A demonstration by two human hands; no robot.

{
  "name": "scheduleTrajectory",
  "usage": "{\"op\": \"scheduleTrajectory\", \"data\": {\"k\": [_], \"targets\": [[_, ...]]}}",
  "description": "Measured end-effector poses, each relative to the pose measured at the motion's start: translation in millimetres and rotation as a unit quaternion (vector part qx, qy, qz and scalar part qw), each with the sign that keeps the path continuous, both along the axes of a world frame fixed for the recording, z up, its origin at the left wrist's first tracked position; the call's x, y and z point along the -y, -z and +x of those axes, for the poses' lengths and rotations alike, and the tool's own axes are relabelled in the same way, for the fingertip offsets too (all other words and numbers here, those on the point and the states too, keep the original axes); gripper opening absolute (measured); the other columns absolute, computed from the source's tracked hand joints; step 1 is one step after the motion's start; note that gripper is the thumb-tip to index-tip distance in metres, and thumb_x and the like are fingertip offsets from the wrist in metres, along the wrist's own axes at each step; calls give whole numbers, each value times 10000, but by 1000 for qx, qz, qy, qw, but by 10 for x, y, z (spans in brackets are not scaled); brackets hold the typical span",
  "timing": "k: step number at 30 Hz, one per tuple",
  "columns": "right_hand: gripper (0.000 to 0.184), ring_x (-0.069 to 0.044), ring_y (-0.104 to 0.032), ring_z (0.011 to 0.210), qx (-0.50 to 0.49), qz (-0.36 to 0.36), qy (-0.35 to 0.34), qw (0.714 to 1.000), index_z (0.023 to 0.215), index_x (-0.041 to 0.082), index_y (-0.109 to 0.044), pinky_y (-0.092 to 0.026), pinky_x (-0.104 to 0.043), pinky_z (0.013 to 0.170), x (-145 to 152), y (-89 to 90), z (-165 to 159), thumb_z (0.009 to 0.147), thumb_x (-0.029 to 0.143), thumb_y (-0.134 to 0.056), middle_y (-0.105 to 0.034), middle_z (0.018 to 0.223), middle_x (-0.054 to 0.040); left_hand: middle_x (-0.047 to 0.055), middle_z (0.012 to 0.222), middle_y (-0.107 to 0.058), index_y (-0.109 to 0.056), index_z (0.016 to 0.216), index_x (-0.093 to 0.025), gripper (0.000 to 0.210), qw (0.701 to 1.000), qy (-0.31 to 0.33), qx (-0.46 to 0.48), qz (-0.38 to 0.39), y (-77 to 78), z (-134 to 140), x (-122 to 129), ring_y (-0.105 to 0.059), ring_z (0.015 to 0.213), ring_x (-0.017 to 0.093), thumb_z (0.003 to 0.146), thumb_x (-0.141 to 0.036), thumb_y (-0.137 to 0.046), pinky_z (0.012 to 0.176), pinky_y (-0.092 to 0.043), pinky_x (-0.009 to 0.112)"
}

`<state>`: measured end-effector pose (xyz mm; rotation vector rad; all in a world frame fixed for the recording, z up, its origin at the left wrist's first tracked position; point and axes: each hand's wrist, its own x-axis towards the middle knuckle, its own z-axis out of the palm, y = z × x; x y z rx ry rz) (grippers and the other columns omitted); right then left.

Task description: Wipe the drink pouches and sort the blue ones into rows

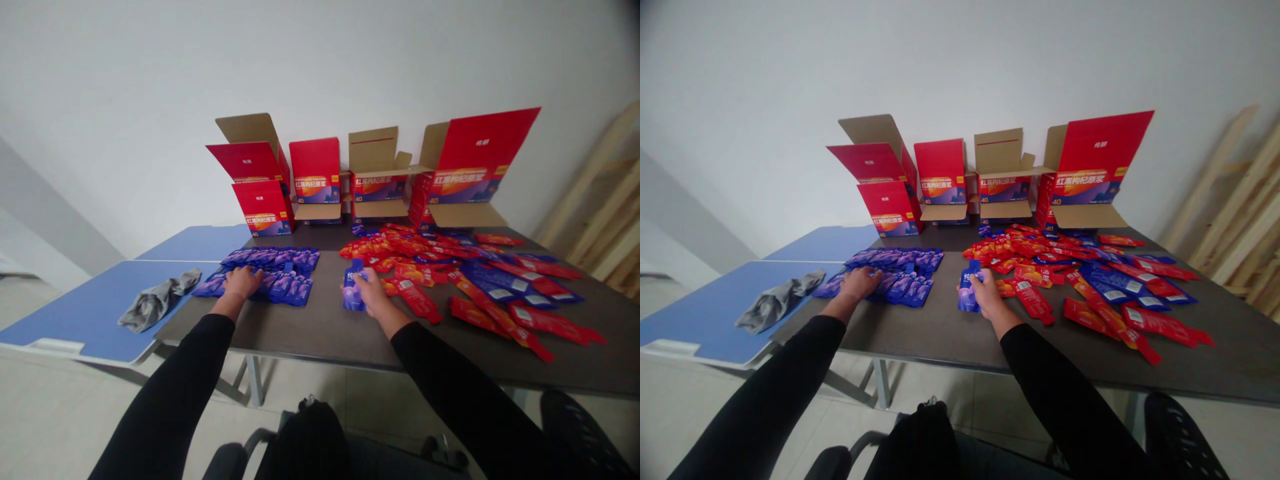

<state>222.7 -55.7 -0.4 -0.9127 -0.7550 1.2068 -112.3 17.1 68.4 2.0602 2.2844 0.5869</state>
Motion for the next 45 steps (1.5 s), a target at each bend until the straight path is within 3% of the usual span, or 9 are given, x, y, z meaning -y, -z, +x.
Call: {"op": "scheduleTrajectory", "data": {"k": [3,5,9,12,16,23,31,38,45], "targets": [[425,-184,-652,565,-8,-1,-6,1000,948,273,-419,-502,-296,523,0,2,-1,668,404,-711,-628,693,55,201,1246,-635,-693,1139,-136,445,999,5,-8,50,-43,272,159,-528,1205,382,905,-429,-453,1027,-383,519],[403,-182,-647,569,-14,1,-3,1000,935,274,-426,-494,-290,521,-9,20,1,672,413,-697,-620,681,58,158,1157,-673,-713,1050,-154,376,990,110,22,80,-13,568,303,-564,1157,320,918,-380,-443,1055,-389,461],[397,-142,-574,533,8,0,27,1000,863,261,-462,-450,-246,501,-54,84,23,637,446,-732,-554,608,79,119,1070,-675,-695,1010,-195,268,941,308,139,35,174,1275,627,-611,1060,249,907,-360,-511,1030,-439,379],[392,-118,-523,537,13,0,46,999,804,243,-495,-431,-232,513,-81,117,47,606,451,-762,-531,597,79,150,1245,-581,-592,1240,-186,508,917,317,242,13,310,1711,814,-610,1093,264,799,-419,-689,1027,-451,397],[374,-103,-512,557,7,16,36,999,764,227,-500,-424,-231,543,-72,111,66,611,438,-768,-545,641,74,213,1423,-400,-435,1409,-193,882,919,281,276,-24,399,2059,930,-525,1269,358,648,-396,-830,1084,-389,449],[420,-116,-506,605,19,32,24,999,743,229,-498,-411,-232,555,-55,74,52,632,541,-757,-553,657,59,248,1366,-422,-357,1474,-131,783,934,260,243,3,515,2242,913,-476,1307,385,799,-354,-687,1102,-345,476],[371,-101,-416,514,-15,34,-7,999,659,224,-503,-347,-259,494,-59,36,44,679,532,-709,-513,615,33,161,1320,-472,-404,1470,-190,801,924,291,245,51,332,1674,875,-475,1300,316,768,-389,-734,1139,-321,413],[394,-94,-396,499,-3,27,-11,1000,620,221,-516,-330,-255,476,-28,-3,38,639,553,-726,-505,603,27,242,1374,-426,-364,1476,-40,829,986,80,99,105,-101,502,383,-422,1342,345,846,-515,-618,1150,-309,430],[414,-90,-402,510,-5,33,-18,999,603,212,-527,-328,-253,486,-7,-7,39,631,555,-757,-502,613,26,212,1173,-642,-581,1281,-64,611,995,-29,-75,-52,-147,-733,-26,-514,1254,342,864,-507,-533,1022,-425,381]]}}
